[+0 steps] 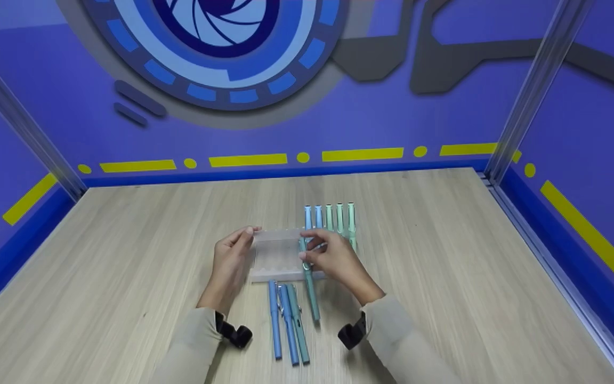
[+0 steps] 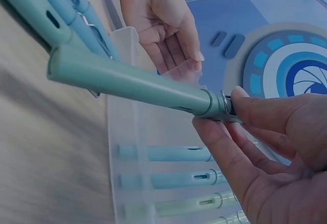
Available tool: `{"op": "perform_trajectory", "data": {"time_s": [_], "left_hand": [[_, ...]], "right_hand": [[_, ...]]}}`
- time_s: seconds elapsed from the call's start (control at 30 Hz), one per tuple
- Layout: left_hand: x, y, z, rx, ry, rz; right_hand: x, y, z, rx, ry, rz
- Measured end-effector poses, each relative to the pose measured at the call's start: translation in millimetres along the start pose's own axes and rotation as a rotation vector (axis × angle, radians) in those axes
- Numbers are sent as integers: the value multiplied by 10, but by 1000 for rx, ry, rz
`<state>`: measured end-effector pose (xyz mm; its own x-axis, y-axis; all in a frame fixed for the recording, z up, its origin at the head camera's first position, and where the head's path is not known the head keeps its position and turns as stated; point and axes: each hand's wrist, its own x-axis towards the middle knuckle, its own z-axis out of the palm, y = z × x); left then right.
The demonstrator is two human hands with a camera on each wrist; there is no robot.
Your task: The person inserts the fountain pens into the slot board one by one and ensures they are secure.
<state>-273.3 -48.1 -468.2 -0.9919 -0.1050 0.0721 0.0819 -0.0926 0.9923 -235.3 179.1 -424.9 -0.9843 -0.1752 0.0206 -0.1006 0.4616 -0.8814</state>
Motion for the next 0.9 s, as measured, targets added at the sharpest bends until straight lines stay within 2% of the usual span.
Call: {"op": "perform_trajectory", "data": {"time_s": [0.13, 0.33, 0.57, 0.9], "left_hand": [[-2, 3, -4, -28, 1, -19], [-1, 1, -3, -35, 0, -7], [157, -280, -16, -14, 21, 23], [157, -275, -12, -28, 21, 10]], "right_hand": [[54, -38, -25, 20, 11, -5], [112, -89, -42, 24, 46, -10], [171, -131, -48, 33, 117, -73], [224, -180, -29, 89, 233, -89]]}}
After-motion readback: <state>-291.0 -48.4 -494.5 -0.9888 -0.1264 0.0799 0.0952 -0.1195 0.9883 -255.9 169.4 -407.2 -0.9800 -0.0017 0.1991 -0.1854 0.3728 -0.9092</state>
